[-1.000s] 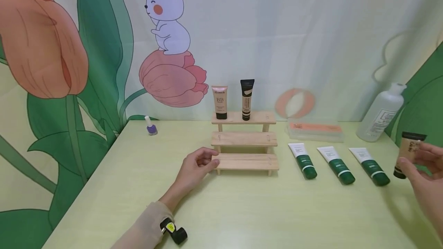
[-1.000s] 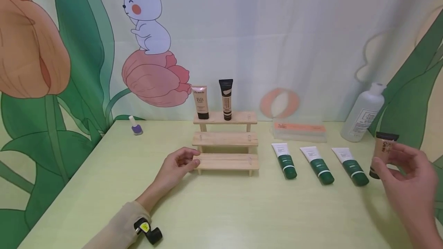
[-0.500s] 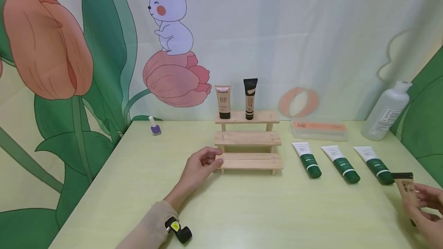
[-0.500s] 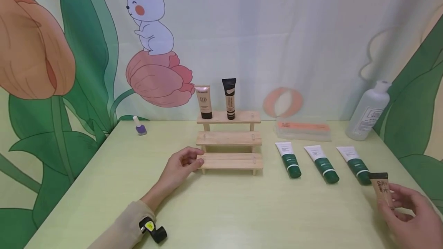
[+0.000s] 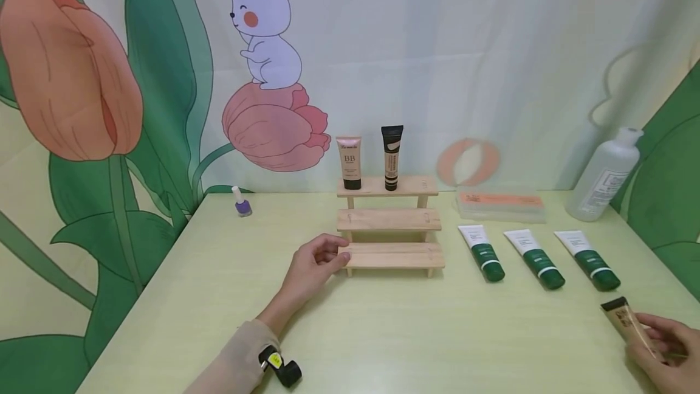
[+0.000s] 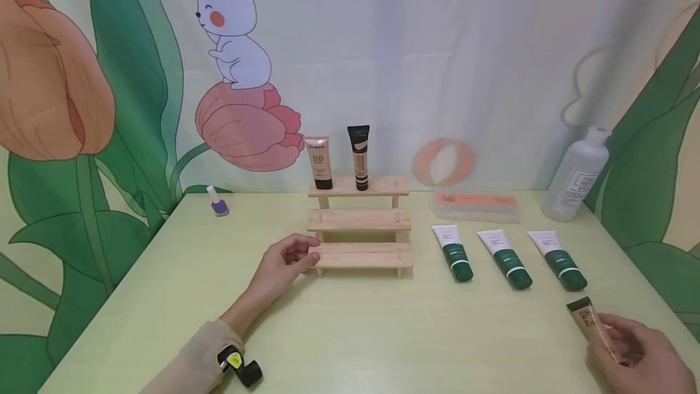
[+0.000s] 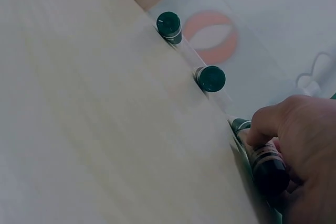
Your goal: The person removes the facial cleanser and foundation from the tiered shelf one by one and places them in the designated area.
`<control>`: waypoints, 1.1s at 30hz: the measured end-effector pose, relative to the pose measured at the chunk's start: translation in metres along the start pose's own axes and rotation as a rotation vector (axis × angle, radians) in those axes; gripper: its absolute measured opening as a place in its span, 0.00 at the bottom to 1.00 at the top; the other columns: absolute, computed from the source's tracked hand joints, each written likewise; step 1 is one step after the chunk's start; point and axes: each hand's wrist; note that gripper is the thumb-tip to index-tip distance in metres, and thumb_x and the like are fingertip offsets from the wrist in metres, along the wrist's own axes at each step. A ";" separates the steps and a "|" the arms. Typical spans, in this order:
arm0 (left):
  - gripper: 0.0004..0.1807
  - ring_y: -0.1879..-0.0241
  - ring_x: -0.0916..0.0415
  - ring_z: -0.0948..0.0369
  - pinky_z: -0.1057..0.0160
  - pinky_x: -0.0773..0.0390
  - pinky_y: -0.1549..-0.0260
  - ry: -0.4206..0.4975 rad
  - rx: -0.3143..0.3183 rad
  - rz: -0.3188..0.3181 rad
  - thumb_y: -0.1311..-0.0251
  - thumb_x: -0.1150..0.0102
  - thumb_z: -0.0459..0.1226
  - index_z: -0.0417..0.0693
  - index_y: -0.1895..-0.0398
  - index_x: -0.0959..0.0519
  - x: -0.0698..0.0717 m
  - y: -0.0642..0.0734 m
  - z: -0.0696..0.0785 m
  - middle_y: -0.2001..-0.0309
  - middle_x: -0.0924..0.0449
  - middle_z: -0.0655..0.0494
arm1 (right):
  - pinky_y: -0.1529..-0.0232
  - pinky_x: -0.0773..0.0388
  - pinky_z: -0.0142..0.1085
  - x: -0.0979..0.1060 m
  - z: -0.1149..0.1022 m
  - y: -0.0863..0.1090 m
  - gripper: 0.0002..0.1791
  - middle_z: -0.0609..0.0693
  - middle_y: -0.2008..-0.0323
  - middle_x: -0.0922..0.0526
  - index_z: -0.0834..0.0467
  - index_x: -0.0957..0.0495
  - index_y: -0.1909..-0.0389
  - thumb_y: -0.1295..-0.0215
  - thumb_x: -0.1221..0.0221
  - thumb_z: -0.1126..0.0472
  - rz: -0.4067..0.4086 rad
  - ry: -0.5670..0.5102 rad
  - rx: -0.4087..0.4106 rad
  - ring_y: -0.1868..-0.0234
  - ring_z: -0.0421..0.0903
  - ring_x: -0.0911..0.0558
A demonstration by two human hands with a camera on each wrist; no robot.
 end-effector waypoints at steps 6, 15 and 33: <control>0.11 0.61 0.16 0.57 0.66 0.18 0.63 0.007 0.000 -0.008 0.26 0.25 0.40 0.54 0.44 0.10 0.001 0.001 -0.001 0.57 0.12 0.52 | 0.72 0.39 0.23 -0.002 -0.002 0.005 0.28 0.70 0.55 0.22 0.77 0.24 0.36 0.34 0.31 0.69 0.023 0.011 0.045 0.68 0.34 0.32; 0.11 0.61 0.16 0.56 0.66 0.17 0.63 0.008 -0.013 -0.010 0.25 0.26 0.41 0.54 0.44 0.10 0.001 0.001 -0.003 0.57 0.12 0.52 | 0.56 0.36 0.36 -0.017 0.008 -0.002 0.35 0.72 0.37 0.27 0.70 0.31 0.22 0.29 0.39 0.72 0.074 -0.012 -0.113 0.50 0.63 0.26; 0.12 0.60 0.17 0.57 0.66 0.18 0.63 0.002 -0.005 -0.009 0.25 0.25 0.41 0.54 0.43 0.10 0.001 0.001 0.001 0.57 0.12 0.53 | 0.60 0.38 0.28 0.002 -0.011 0.001 0.39 0.68 0.29 0.24 0.63 0.35 0.16 0.26 0.34 0.67 0.063 -0.067 -0.114 0.57 0.14 0.40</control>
Point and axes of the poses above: each hand's wrist, its own y-axis away from the middle knuckle, its own x-axis out of the back of the hand, z = x × y
